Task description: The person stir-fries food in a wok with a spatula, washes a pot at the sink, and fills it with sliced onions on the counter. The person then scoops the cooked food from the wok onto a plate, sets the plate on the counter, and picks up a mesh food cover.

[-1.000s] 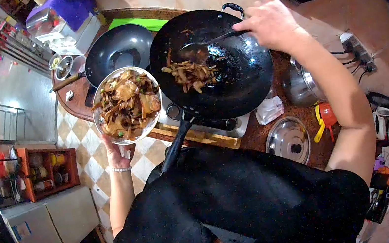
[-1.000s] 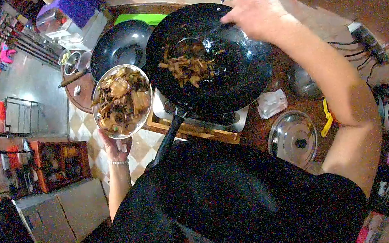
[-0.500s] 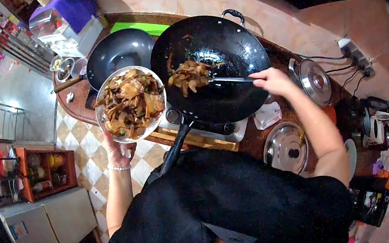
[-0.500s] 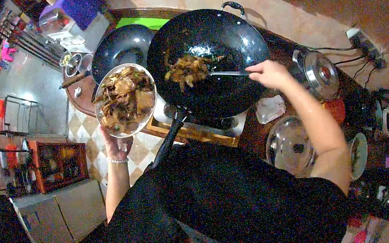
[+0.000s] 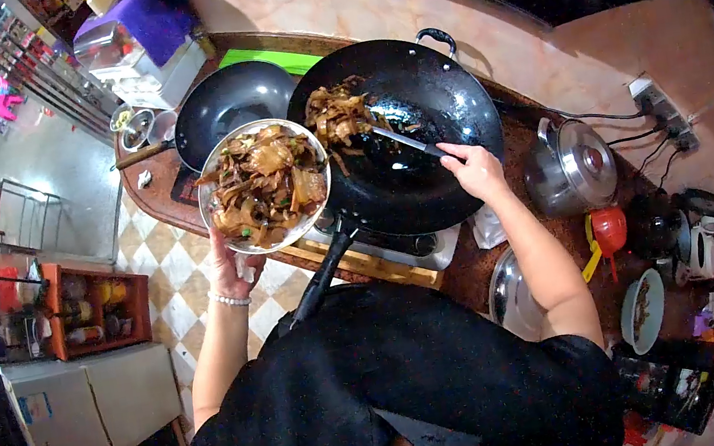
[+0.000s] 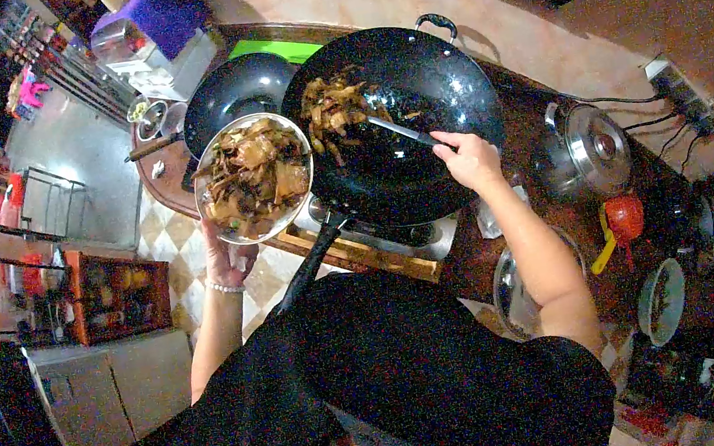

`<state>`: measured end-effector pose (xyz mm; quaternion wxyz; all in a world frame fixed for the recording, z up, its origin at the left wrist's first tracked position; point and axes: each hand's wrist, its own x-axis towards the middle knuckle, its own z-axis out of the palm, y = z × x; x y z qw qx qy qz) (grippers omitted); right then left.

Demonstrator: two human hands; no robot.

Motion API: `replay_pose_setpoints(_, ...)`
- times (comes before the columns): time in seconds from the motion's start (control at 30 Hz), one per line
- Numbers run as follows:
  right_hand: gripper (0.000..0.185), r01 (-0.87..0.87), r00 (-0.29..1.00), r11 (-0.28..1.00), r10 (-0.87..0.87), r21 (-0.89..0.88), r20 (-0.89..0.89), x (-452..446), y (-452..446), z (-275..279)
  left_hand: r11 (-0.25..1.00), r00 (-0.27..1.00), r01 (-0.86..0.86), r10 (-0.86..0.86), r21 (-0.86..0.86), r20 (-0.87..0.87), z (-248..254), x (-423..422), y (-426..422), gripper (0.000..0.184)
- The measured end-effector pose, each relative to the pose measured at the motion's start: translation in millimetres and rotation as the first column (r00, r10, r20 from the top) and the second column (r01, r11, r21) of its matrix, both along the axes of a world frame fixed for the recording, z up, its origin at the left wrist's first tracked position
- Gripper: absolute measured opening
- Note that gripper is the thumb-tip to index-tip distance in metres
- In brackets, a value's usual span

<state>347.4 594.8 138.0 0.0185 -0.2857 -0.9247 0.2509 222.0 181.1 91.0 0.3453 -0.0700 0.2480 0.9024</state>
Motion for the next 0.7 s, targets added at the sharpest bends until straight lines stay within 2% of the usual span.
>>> replay_pose_setpoints(0.03, 0.032, 0.009, 1.000, 0.999, -0.008, -0.037, 0.005, 2, 2, 0, 1.000, 1.000, 0.003, -0.003, -0.003, 0.001, -1, -1, -1, 0.071)
replay_pose_setpoints(0.17, 0.031, -0.005, 0.998, 1.000, 0.006, 0.013, -0.063, 19, 17, 14, 0.999, 1.000, 0.013, -0.013, -0.030, 0.022, -1, -4, 0, 0.071)
replay_pose_setpoints(0.23, 0.032, 0.040, 0.999, 0.998, -0.041, -0.038, -0.027, 30, 23, 36, 0.998, 0.998, 0.062, -0.063, -0.019, -0.024, 4, -4, 3, 0.071)
replay_pose_setpoints(0.3, 0.032, 0.011, 0.996, 1.000, -0.013, -0.023, -0.087, 44, 33, 47, 0.995, 0.995, 0.098, -0.098, -0.008, -0.004, 9, -6, 4, 0.071)
replay_pose_setpoints(0.37, 0.033, 0.047, 0.996, 0.999, -0.049, -0.020, -0.076, 58, 21, 83, 0.992, 0.992, 0.121, -0.122, -0.034, -0.030, 13, -6, 5, 0.071)
replay_pose_setpoints(0.4, 0.032, 0.049, 0.996, 0.999, -0.050, -0.005, -0.072, 64, 15, 101, 0.992, 0.993, 0.119, -0.118, -0.041, 0.025, 18, -6, 8, 0.070)
replay_pose_setpoints(0.43, 0.032, 0.046, 0.997, 0.999, -0.046, 0.007, -0.069, 70, 15, 116, 0.987, 0.990, 0.140, -0.141, -0.083, -0.014, 16, -7, 14, 0.070)
replay_pose_setpoints(0.5, 0.032, -0.066, 0.978, 0.998, 0.067, 0.012, -0.198, 67, 48, 125, 0.978, 0.977, 0.208, -0.209, -0.018, -0.048, 10, -15, 52, 0.059)
replay_pose_setpoints(0.57, 0.032, -0.104, 0.968, 0.994, 0.097, -0.017, -0.233, 73, 37, 156, 0.964, 0.965, 0.263, -0.263, -0.031, -0.015, 4, -20, 63, 0.055)
replay_pose_setpoints(0.63, 0.032, -0.058, 0.983, 0.990, 0.034, -0.126, -0.183, 79, 30, 178, 0.962, 0.965, 0.257, -0.260, -0.090, -0.025, 11, -20, 80, 0.054)
replay_pose_setpoints(0.67, 0.032, -0.045, 0.988, 0.990, 0.024, -0.133, -0.155, 81, 27, 187, 0.956, 0.973, 0.230, -0.233, -0.182, 0.004, 20, -16, 89, 0.054)
replay_pose_setpoints(0.7, 0.032, -0.045, 0.988, 0.990, 0.025, -0.130, -0.153, 83, 25, 189, 0.954, 0.957, 0.289, -0.291, -0.080, -0.013, 16, -20, 95, 0.052)
